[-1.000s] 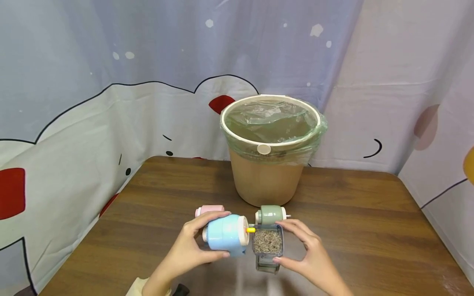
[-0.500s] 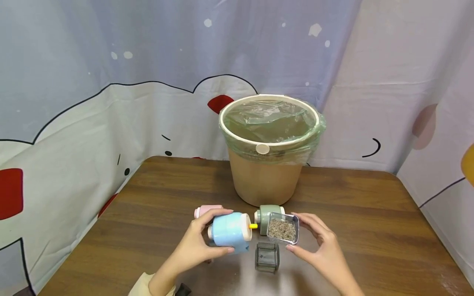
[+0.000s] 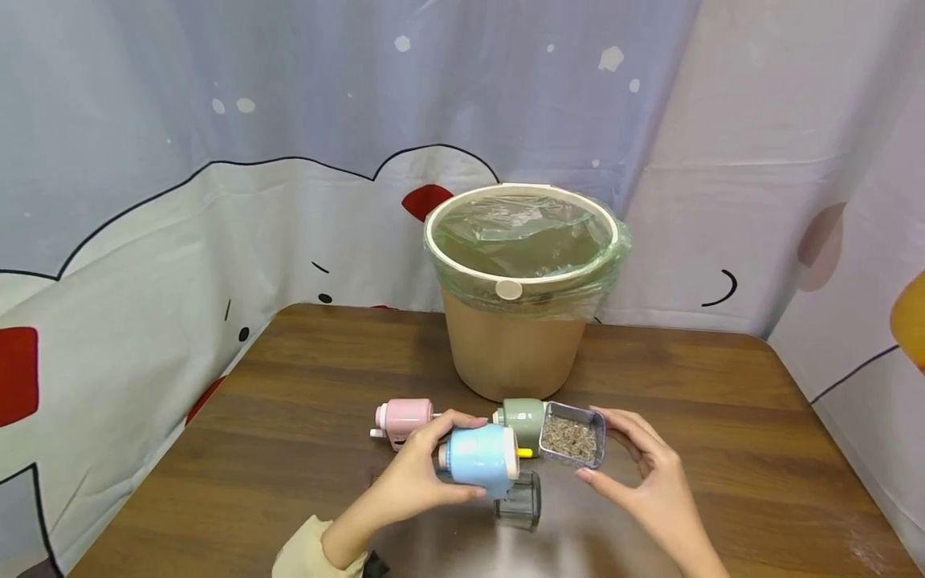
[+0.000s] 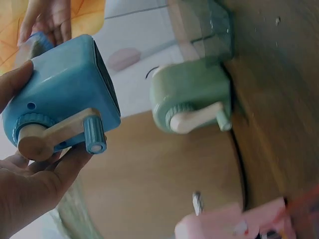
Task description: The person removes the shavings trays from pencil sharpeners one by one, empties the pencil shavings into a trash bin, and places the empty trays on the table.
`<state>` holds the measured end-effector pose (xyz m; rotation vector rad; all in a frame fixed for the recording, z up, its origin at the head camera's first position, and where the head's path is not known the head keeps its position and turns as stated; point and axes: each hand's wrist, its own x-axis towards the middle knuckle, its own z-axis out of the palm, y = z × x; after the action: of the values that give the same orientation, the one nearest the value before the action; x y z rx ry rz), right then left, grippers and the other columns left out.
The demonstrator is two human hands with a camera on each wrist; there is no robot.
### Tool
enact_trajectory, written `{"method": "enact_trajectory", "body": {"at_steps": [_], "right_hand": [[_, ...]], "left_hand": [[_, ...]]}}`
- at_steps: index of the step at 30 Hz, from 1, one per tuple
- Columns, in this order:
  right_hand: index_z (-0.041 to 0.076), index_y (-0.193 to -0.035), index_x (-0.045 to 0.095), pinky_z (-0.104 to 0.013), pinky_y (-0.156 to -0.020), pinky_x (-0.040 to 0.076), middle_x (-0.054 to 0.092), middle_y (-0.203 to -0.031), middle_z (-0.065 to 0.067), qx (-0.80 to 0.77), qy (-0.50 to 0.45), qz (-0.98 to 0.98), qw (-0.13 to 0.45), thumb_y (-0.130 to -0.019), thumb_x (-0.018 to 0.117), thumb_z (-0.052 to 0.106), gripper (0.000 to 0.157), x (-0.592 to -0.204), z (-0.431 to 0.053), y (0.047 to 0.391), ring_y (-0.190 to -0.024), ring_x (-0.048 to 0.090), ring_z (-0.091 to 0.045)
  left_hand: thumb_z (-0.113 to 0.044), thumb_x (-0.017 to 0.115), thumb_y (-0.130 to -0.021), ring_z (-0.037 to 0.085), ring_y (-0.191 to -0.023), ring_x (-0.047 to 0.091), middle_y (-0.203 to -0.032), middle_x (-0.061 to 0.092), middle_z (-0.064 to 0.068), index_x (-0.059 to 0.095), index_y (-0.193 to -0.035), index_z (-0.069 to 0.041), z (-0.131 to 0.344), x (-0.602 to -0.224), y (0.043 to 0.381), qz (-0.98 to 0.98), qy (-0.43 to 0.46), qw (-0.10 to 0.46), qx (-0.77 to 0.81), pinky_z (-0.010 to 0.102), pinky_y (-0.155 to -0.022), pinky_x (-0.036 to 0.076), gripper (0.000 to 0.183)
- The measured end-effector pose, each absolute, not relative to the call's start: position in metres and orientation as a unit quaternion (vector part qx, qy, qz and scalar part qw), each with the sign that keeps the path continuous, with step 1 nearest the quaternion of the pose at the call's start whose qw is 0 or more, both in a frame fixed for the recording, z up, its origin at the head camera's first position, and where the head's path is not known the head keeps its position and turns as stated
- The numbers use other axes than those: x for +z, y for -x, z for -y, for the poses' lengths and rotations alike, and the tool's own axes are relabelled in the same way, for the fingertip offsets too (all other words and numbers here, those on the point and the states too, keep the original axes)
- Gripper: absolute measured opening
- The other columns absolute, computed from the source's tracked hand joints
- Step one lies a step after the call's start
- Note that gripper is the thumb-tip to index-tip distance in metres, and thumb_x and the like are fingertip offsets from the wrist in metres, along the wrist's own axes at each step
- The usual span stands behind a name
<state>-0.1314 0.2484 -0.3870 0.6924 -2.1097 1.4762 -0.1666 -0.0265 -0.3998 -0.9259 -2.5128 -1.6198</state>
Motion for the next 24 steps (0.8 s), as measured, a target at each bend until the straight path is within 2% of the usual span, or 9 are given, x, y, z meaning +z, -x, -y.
{"method": "enact_trajectory", "body": {"at_steps": [10, 15, 20, 24], "right_hand": [[-0.020, -0.120, 0.048, -0.013, -0.098, 0.040, 0.056, -0.126, 0.000, 0.554, -0.280, 0.748, 0.236, -0.056, 0.067, -0.032, 0.068, -0.375, -0.254, 0.130, -0.116, 0.054, -0.004], [-0.020, -0.120, 0.048, -0.014, -0.098, 0.041, 0.056, -0.126, -0.004, 0.569, -0.289, 0.732, 0.238, -0.058, 0.067, -0.031, 0.066, -0.371, -0.259, 0.129, -0.116, 0.055, -0.006], [-0.024, -0.119, 0.046, -0.015, -0.098, 0.041, 0.057, -0.126, -0.001, 0.584, -0.276, 0.726, 0.238, -0.059, 0.066, -0.031, 0.064, -0.370, -0.265, 0.125, -0.117, 0.054, -0.006], [-0.024, -0.120, 0.045, -0.016, -0.098, 0.041, 0.056, -0.127, -0.007, 0.607, -0.305, 0.691, 0.246, -0.062, 0.067, -0.030, 0.062, -0.370, -0.269, 0.127, -0.118, 0.055, -0.009]], "left_hand": [[-0.013, 0.085, -0.065, 0.011, -0.104, 0.057, -0.121, 0.061, 0.004, 0.055, -0.123, -0.018, -0.010, -0.405, 0.175, 0.810, 0.329, -0.001, -0.485, 0.022, -0.086, 0.047, 0.065], [-0.019, 0.085, -0.067, 0.010, -0.109, 0.055, -0.125, 0.060, 0.000, 0.054, -0.125, -0.021, -0.027, -0.407, 0.182, 0.819, 0.340, 0.009, -0.461, 0.028, -0.092, 0.042, 0.067], [-0.018, 0.085, -0.066, 0.005, -0.108, 0.055, -0.125, 0.060, -0.002, 0.053, -0.126, -0.019, -0.045, -0.407, 0.188, 0.811, 0.366, 0.003, -0.456, 0.018, -0.088, 0.044, 0.067], [-0.019, 0.086, -0.064, 0.000, -0.101, 0.055, -0.121, 0.062, -0.004, 0.054, -0.124, -0.019, -0.060, -0.405, 0.192, 0.818, 0.378, 0.003, -0.433, 0.011, -0.082, 0.042, 0.068]]}}
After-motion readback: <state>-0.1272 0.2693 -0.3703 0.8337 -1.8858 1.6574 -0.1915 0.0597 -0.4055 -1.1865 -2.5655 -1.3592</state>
